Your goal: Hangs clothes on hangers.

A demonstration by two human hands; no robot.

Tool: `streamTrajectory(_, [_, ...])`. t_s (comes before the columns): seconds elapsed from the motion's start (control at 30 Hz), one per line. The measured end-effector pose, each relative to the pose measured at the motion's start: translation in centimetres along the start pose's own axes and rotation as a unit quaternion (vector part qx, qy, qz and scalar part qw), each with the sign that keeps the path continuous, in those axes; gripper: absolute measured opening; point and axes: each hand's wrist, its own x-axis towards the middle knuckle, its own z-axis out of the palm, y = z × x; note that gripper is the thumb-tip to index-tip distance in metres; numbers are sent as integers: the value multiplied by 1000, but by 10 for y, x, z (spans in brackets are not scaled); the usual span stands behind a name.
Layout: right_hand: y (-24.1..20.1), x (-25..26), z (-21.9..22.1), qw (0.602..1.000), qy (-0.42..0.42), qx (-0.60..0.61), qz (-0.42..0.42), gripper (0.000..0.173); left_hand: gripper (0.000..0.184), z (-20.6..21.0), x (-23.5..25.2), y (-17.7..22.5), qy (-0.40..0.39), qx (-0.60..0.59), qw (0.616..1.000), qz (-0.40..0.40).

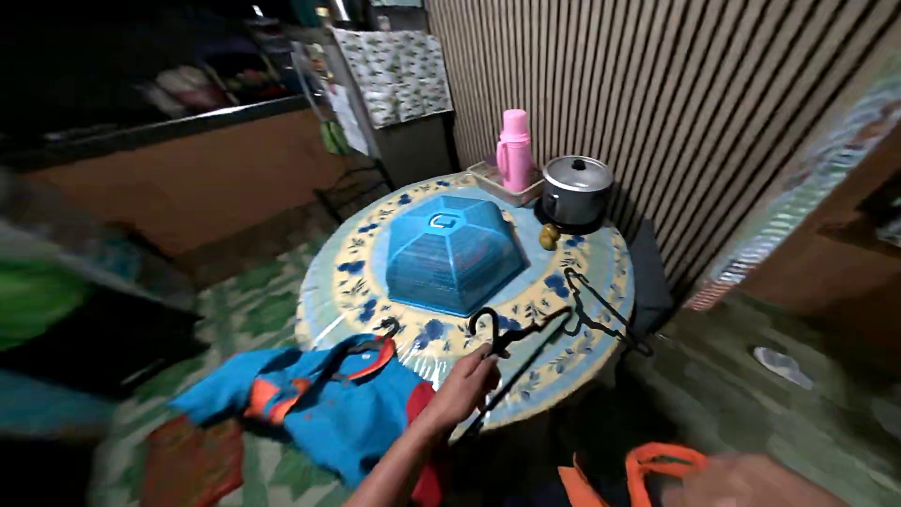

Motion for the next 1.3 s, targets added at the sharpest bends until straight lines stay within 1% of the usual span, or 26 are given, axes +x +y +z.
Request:
streamTrajectory(0.07, [9, 24, 7, 995, 89, -44, -30, 21, 42, -4, -39, 40, -59, -87, 992, 66])
streamTrajectory(0.13, [22, 54, 25, 969, 217, -109, -51, 27, 40, -4, -73, 69, -89, -115, 979, 142])
streamTrajectory(0.2, [27, 78, 39, 940, 308, -142, -43, 27, 39, 0, -95, 86, -60, -102, 974, 195])
streamTrajectory(0.27, [26, 92, 53, 909, 375, -180, -29, 22, 38, -1, -106, 93, -20, -81, 974, 212])
streamTrajectory(0.3, [25, 95, 61, 904, 390, -175, -22, 19, 39, -3, -111, 94, -21, -64, 974, 214])
streamTrajectory(0.33, [23, 96, 68, 914, 382, -134, -11, 19, 42, -4, -115, 96, -35, -39, 975, 217])
streamTrajectory(0.37, [19, 95, 72, 934, 349, -72, 15, 21, 43, -3, -119, 98, -49, -5, 975, 218])
streamTrajectory(0.43, [7, 94, 66, 966, 209, 61, 141, 28, 42, 5, -123, 101, -61, 63, 974, 210])
streamTrajectory(0.5, [0, 104, 58, 953, 111, 129, 252, 39, 41, 11, -122, 103, -78, 138, 965, 207])
streamTrajectory(0.6, [5, 126, 66, 925, 105, 178, 318, 39, 39, 22, -122, 100, -113, 190, 949, 224])
streamTrajectory(0.63, [6, 131, 70, 916, 112, 192, 335, 39, 43, 24, -123, 98, -128, 199, 946, 220])
streamTrajectory(0.67, [4, 133, 73, 907, 113, 200, 353, 39, 47, 25, -125, 95, -127, 212, 943, 224])
streamTrajectory(0.7, [1, 134, 76, 901, 111, 206, 366, 39, 48, 24, -126, 91, -98, 230, 937, 246])
streamTrajectory(0.77, [-9, 129, 80, 898, 119, 206, 370, 37, 50, 19, -123, 79, 20, 236, 923, 304])
streamTrajectory(0.8, [-16, 126, 81, 901, 129, 192, 367, 35, 50, 16, -120, 77, 62, 212, 926, 306])
streamTrajectory(0.83, [-23, 123, 82, 906, 151, 169, 358, 33, 45, 13, -117, 78, 71, 183, 940, 279])
streamTrajectory(0.87, [-29, 121, 84, 910, 183, 138, 344, 32, 42, 9, -116, 83, 42, 164, 959, 228])
streamTrajectory(0.93, [-38, 120, 86, 917, 232, 77, 315, 33, 72, 3, -108, 93, -69, 134, 983, 109])
streamTrajectory(0.97, [-41, 121, 84, 922, 222, 62, 311, 33, 74, 2, -103, 93, -110, 111, 985, 77])
streamTrajectory(1.07, [-48, 124, 68, 938, 82, 88, 325, 34, 33, 1, -97, 84, -181, 106, 977, 37])
streamTrajectory(1.13, [-44, 125, 71, 946, 42, 97, 306, 36, 17, 3, -101, 71, -175, 106, 979, 17])
streamTrajectory(1.17, [-38, 124, 81, 955, 75, 84, 274, 38, 17, 4, -104, 63, -163, 98, 982, 11])
streamTrajectory(1.2, [-28, 124, 95, 962, 135, 61, 228, 43, 19, 6, -108, 53, -152, 78, 985, 6])
streamTrajectory(1.23, [-19, 125, 107, 967, 173, 47, 183, 55, 21, 8, -112, 44, -140, 47, 989, -2])
streamTrajectory(1.27, [-11, 126, 116, 972, 174, 44, 153, 66, 21, 11, -116, 35, -125, 3, 992, -19])
streamTrajectory(1.3, [-5, 127, 128, 976, 171, 39, 132, 70, 21, 16, -118, 26, -102, -51, 992, -49])
